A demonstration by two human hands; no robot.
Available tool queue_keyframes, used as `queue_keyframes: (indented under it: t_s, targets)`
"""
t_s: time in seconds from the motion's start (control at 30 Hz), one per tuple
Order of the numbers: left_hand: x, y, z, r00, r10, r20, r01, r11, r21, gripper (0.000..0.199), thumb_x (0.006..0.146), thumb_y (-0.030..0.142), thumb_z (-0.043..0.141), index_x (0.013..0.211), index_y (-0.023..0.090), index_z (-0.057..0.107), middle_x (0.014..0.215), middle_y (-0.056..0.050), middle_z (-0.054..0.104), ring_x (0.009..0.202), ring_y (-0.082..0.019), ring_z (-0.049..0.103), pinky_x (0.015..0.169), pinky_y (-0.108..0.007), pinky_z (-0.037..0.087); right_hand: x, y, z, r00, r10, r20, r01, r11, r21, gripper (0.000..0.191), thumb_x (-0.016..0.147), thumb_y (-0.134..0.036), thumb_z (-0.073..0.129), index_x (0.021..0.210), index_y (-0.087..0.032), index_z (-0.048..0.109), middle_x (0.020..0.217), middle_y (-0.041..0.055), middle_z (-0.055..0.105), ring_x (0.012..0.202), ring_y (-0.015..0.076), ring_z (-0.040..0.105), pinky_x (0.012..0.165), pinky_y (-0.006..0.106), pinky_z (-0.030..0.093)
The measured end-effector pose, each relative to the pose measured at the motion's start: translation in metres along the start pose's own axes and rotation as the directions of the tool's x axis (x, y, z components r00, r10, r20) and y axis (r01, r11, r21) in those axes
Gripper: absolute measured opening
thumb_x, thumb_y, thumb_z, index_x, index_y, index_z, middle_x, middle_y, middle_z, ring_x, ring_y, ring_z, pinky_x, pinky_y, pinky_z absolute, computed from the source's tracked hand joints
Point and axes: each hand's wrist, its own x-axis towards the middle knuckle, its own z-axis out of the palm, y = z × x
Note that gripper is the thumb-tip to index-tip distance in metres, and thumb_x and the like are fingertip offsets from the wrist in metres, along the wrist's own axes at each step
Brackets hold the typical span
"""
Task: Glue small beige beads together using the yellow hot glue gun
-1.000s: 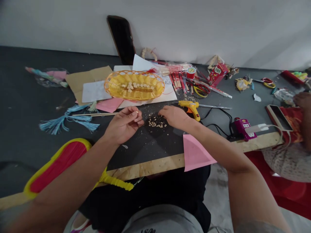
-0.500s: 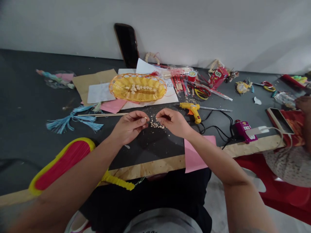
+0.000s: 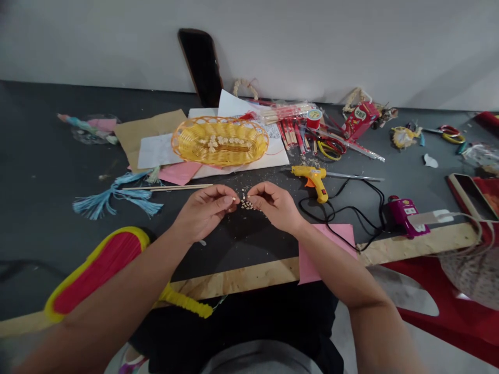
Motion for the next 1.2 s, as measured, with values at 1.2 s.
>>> queue_keyframes:
  t_s: [1.2]
  targets:
    - [0.003,0.000,0.002,0.999,-0.004,-0.045,0.004,1.000,-0.013,0.034,0.053,0.028,0.092,0.077,0.015,0.073,0.069,-0.003,0.072,0.056,-0.007,0.055,0.055,-0.020,0.044,-0.011,0.001,-0.132,0.873,0.294,-0.390,-0.486,0.449,-0.750,0.028,0.083,-0.043,0.059,0.074,-0.017,0.064,0.068,0.0020,0.063,0.060,0.0143,0.054,0.056,0.027,0.031]
